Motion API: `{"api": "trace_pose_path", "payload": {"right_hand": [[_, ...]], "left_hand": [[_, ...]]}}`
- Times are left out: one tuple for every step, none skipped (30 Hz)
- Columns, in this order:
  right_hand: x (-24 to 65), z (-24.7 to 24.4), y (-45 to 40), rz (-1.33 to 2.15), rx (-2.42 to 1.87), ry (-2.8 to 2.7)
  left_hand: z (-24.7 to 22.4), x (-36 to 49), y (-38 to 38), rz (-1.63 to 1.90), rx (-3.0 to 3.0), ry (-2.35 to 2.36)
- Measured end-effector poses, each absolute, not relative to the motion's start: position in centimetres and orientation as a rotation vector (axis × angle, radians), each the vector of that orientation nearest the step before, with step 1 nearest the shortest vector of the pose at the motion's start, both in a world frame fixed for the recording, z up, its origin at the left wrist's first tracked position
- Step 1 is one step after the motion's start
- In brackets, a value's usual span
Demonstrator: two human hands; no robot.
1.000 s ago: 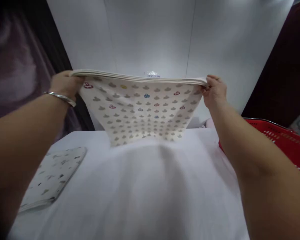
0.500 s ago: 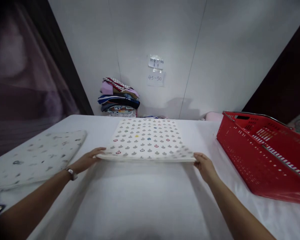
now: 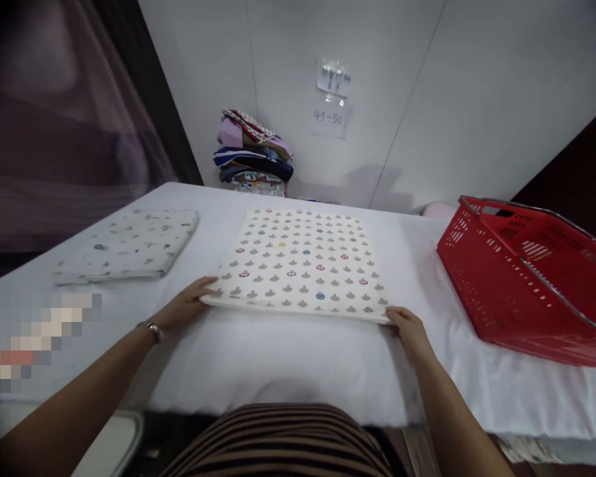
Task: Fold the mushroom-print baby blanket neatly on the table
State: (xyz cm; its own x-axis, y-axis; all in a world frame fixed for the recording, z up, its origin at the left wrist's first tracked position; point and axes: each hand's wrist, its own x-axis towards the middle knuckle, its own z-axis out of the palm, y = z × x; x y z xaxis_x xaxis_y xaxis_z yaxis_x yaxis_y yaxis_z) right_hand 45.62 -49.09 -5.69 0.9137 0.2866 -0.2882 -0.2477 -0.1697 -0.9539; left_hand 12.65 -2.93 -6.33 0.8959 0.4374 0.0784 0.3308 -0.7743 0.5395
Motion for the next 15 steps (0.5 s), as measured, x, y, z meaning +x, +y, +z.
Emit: {"api": "trace_pose_path", "payload": {"right_hand": [[45.4, -5.9, -49.1, 0.466, -1.713, -0.035], [45.2, -6.0, -49.1, 0.459, -1.748, -0.040], [45.1, -5.9, -49.1, 0.453, -1.784, -0.048], [45.1, -5.9, -49.1, 0.445, -1.822, -0.062], [45.1, -5.9, -49.0, 0.422, -1.865, -0.089], [45.1, -5.9, -48.9, 0.381, -1.919, -0.134], [45.0, -5.9, -48.9, 0.324, -1.986, -0.197], [45.0, -6.0, -48.9, 0.258, -2.061, -0.271], [44.9, -6.1, -48.9, 0.192, -2.140, -0.348], [44.7, -6.2, -48.9, 0.133, -2.221, -0.418], [44.5, -6.3, -48.9, 0.082, -2.300, -0.477], [44.3, -6.4, -48.9, 0.037, -2.371, -0.521], [44.1, -6.5, -49.0, -0.004, -2.433, -0.556], [43.9, -6.5, -49.0, -0.046, -2.486, -0.591], [43.6, -6.6, -49.1, -0.097, -2.527, -0.627]], "left_hand": [[-6.9, 12.6, -3.1, 0.297, 2.547, 0.564], [-7.2, 12.6, -3.2, 0.328, 2.564, 0.578], [-7.4, 12.6, -3.3, 0.354, 2.579, 0.589], [-7.4, 12.6, -3.5, 0.371, 2.593, 0.595], [-7.3, 12.6, -3.7, 0.382, 2.607, 0.597], [-7.1, 12.5, -4.0, 0.388, 2.625, 0.603], [-6.9, 12.4, -4.4, 0.396, 2.651, 0.620], [-6.7, 12.3, -4.9, 0.410, 2.687, 0.652], [-6.4, 12.3, -5.7, 0.428, 2.733, 0.695], [-6.2, 12.3, -6.5, 0.448, 2.785, 0.734], [-6.0, 12.3, -7.6, 0.468, 2.839, 0.756], [-5.8, 12.5, -8.7, 0.485, 2.891, 0.747], [-5.7, 12.8, -9.9, 0.493, 2.936, 0.700], [-5.7, 13.2, -11.2, 0.495, 2.968, 0.621], [-5.6, 13.7, -12.3, 0.496, 2.984, 0.530]]}}
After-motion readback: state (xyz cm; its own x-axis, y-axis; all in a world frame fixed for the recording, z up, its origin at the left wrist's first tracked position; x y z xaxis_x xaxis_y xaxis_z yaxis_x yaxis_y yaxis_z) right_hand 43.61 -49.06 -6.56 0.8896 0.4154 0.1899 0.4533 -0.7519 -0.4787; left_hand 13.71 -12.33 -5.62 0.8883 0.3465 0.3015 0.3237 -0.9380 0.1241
